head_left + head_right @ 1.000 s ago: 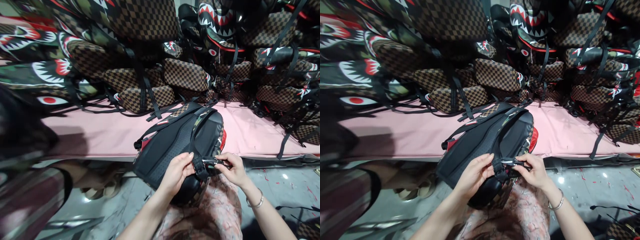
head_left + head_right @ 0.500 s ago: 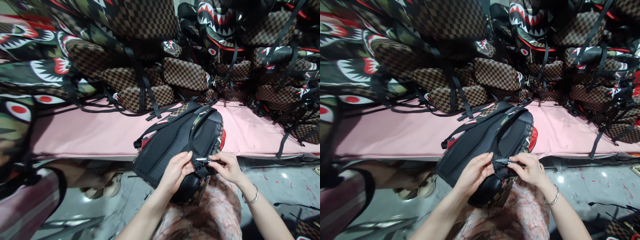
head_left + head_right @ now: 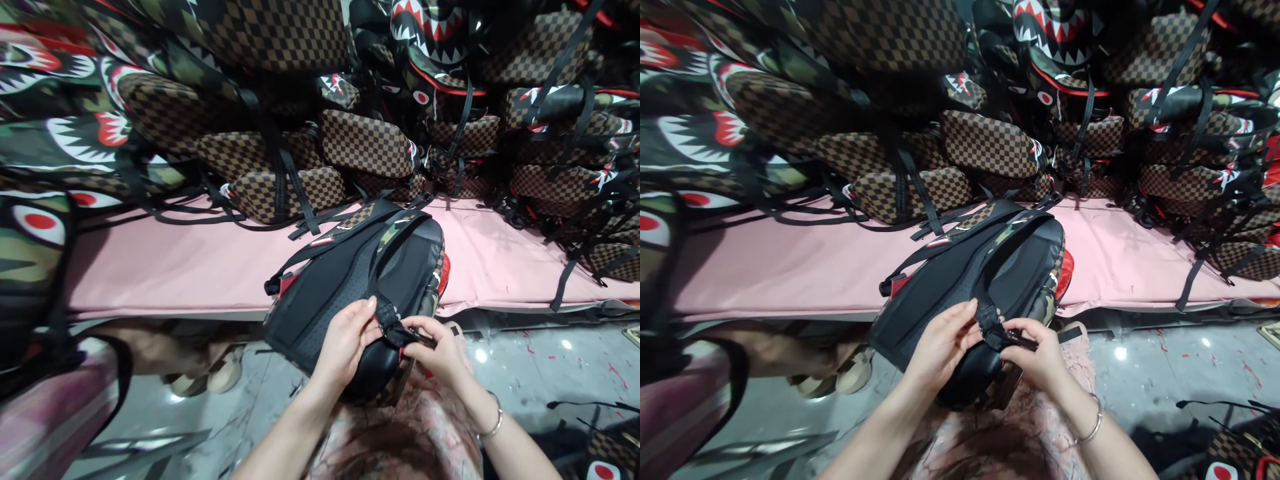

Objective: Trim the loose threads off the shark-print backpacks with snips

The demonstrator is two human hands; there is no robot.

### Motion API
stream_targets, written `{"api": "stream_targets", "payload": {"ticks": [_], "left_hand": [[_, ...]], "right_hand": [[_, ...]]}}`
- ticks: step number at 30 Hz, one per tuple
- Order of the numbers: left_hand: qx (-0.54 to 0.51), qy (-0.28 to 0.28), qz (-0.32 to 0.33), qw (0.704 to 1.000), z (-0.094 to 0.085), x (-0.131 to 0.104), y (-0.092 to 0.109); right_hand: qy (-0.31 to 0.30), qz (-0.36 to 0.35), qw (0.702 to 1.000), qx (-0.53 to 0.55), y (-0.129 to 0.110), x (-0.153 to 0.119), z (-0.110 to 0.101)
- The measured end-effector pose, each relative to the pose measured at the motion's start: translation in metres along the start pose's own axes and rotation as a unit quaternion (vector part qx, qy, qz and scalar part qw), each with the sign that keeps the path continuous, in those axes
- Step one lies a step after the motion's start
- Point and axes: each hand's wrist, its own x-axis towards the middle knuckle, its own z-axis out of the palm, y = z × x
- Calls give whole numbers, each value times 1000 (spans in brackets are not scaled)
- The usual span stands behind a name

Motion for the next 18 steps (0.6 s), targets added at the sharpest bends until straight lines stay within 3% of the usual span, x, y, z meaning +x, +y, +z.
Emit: {"api": "stream_targets", "payload": {"ticks": [2,4,6,8,11,13,15,18], "left_hand": [[54,20,40,998,-1,-1,-2],[135,86,135,978,-3,-5,-4],[247,158,259,920,-5,-13,-5],[372,157,345,847,-7,-23,-7],[509,83,396,760,-7,-36,-10],[555,72,424,712,-7,-39,-11],[586,81,434,680,-8,-38,-12],[624,86,408,661,-9,-33,-14]], "right_hand": [[40,24,999,25,0,1,10],[69,51,995,60,1,3,16],[85,71,990,83,1,4,20],[100,78,988,90,1,5,22],[119,62,988,80,1,3,25],[125,47,989,67,0,2,28],[131,38,989,57,-1,0,32],[137,28,989,49,-1,-2,35]]}}
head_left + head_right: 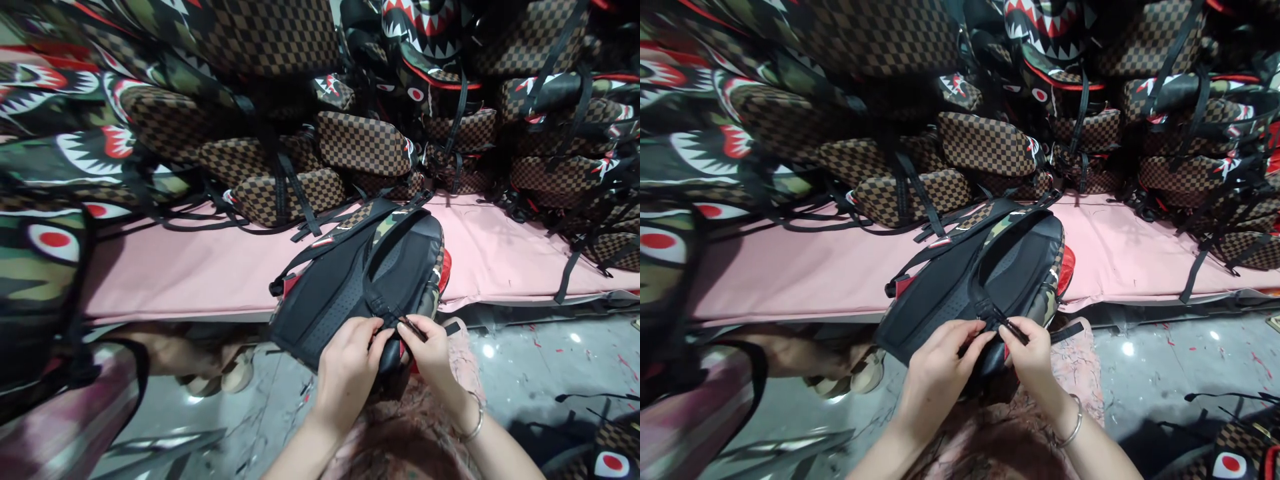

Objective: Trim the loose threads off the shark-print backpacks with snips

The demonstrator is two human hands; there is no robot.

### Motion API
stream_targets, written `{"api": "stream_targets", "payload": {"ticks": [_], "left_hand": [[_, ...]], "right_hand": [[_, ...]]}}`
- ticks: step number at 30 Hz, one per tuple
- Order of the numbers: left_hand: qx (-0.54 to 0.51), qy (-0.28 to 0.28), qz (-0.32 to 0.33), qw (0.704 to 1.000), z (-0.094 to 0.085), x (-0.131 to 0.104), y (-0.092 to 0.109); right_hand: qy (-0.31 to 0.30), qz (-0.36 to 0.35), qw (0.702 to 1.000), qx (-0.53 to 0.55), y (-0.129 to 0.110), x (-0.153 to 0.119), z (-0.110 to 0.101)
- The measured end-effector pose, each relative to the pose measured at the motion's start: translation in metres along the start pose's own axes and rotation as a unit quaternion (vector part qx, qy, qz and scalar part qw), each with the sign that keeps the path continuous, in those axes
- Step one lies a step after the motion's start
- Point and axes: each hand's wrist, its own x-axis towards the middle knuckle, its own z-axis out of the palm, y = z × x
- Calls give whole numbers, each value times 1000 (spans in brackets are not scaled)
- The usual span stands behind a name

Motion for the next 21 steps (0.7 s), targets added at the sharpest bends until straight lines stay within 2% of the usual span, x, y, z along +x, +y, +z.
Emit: {"api": "stream_targets", "payload": {"ticks": [5,7,10,13,15,16,18,20,21], "left_hand": [[17,-46,-19,999,0,3,1],[5,-83,-29,996,-3,6,2],[-67,-151,-60,984,-5,13,-1],[-198,-157,-148,956,-3,19,-8],[-327,-132,-244,903,1,20,-11],[-402,-120,-293,859,4,19,-11],[-544,-106,-372,744,6,17,-9],[-641,-99,-414,639,7,15,-5],[-669,-97,-424,603,7,14,-4]], "right_hand": [[-23,-37,999,-27,4,-1,-1],[-28,-52,997,-44,5,-2,-2],[-23,-62,996,-60,7,-3,-2],[-22,-67,995,-63,9,-3,-3],[-23,-71,995,-65,10,-2,-4],[-22,-72,995,-67,11,-2,-5],[-17,-71,995,-71,10,-3,-5],[-13,-62,996,-69,9,-4,-5],[-13,-55,996,-65,8,-4,-5]]}}
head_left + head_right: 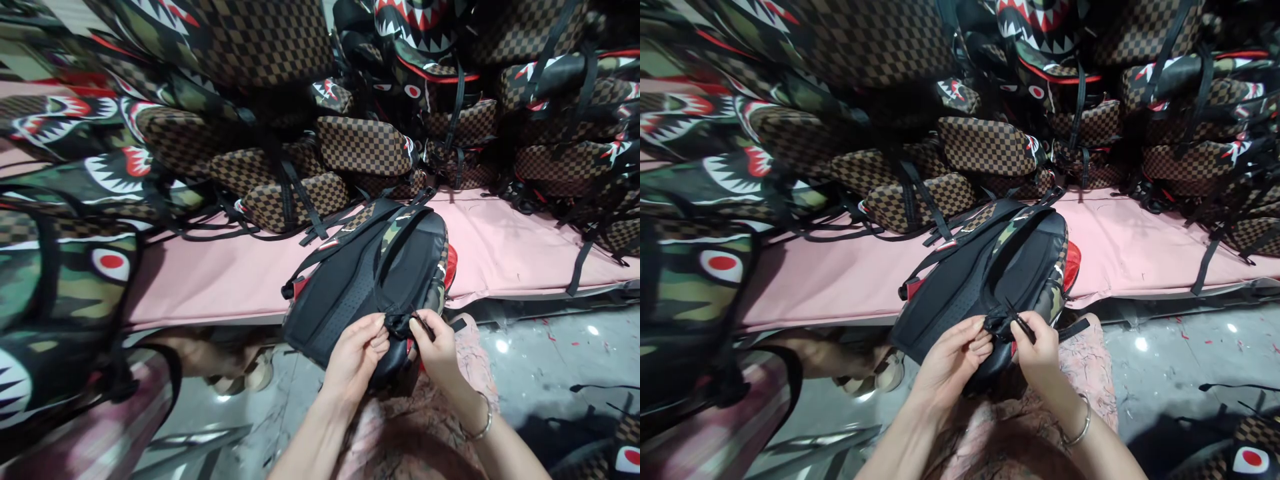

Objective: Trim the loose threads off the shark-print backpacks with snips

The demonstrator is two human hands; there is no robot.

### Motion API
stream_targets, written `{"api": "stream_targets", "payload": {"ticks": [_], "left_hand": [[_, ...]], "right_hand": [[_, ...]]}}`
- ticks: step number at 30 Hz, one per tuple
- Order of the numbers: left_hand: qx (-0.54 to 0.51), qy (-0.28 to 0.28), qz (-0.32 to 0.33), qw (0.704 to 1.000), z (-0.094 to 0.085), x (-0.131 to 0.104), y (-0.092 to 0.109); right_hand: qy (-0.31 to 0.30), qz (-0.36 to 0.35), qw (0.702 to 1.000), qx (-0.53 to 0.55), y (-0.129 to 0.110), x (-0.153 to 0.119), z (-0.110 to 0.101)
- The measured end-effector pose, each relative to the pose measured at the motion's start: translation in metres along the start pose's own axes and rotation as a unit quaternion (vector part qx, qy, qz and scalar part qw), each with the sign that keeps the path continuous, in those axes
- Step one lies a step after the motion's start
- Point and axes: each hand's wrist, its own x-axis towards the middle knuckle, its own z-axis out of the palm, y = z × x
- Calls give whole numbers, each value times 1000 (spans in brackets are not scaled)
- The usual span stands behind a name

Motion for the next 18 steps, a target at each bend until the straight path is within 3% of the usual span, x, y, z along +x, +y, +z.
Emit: {"api": "stream_targets", "payload": {"ticks": [3,7,10,15,18], "left_hand": [[-48,-5,-22,999,1,-2,0],[-23,7,-7,1000,1,-4,2],[9,15,4,1000,3,-5,3],[21,3,-3,1000,4,-7,3],[42,5,14,999,5,-8,2]], "right_hand": [[5,24,999,29,-3,0,3],[29,59,992,109,-8,1,3],[35,75,991,102,-11,-6,-6],[-27,1,1000,-4,-16,-25,-23],[-25,-47,998,-44,-21,-29,-27]]}}
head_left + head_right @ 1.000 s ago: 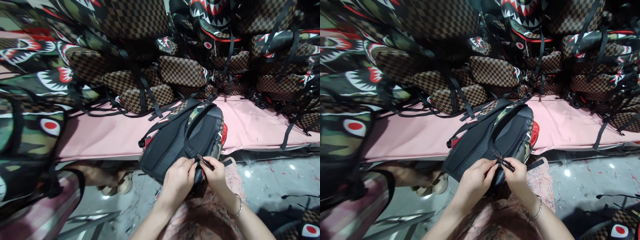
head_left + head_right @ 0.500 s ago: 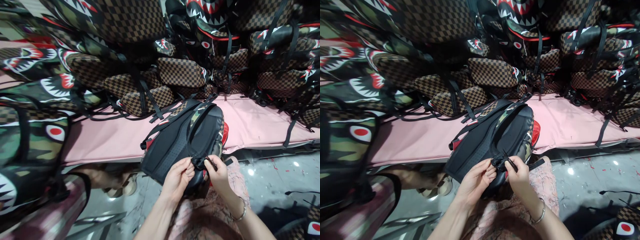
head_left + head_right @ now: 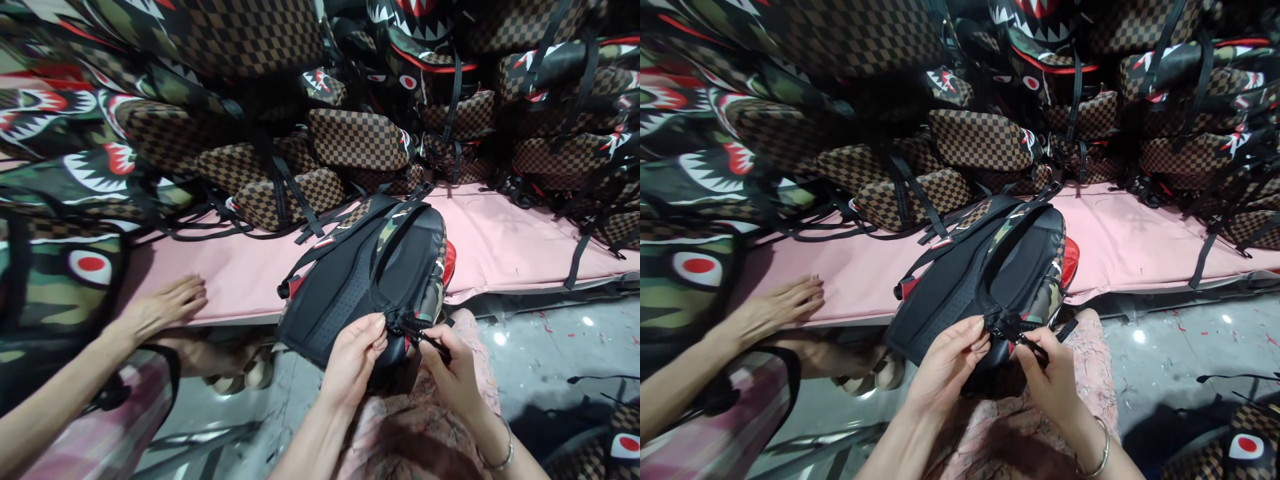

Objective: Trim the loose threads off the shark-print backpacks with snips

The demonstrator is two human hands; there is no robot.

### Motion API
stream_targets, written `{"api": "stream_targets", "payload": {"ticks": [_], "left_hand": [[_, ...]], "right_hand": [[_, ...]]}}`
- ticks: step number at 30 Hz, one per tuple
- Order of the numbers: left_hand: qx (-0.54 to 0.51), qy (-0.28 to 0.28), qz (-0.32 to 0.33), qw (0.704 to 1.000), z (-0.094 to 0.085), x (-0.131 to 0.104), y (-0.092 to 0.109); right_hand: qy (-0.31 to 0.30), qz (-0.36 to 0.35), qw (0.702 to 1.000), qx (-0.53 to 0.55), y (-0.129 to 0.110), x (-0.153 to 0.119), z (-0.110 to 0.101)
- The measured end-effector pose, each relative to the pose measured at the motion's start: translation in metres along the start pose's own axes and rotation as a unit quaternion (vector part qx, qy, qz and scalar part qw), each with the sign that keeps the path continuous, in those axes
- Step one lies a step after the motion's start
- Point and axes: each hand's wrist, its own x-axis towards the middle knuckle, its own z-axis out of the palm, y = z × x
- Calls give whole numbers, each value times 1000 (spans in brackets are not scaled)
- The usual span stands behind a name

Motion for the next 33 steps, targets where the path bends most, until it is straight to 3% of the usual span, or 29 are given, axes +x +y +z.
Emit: {"api": "stream_targets", "payload": {"ticks": [5,13,17,20,24,28,33], "left_hand": [[63,29,19,997,2,-4,0],[87,10,34,996,6,-9,6],[106,12,35,994,7,-9,7],[122,9,38,992,6,-8,7],[134,-2,34,990,5,-6,7],[144,-5,27,989,2,-3,7],[159,-1,31,987,0,-1,8]], "right_hand": [[-35,-30,998,-40,-9,8,-4],[-78,-144,978,-131,-11,19,-18],[-89,-157,975,-126,-9,24,-22],[-96,-118,984,-89,-7,29,-23],[-111,26,992,45,0,32,-18],[-146,147,964,170,4,33,-13],[-173,189,940,228,-2,34,-14]]}}
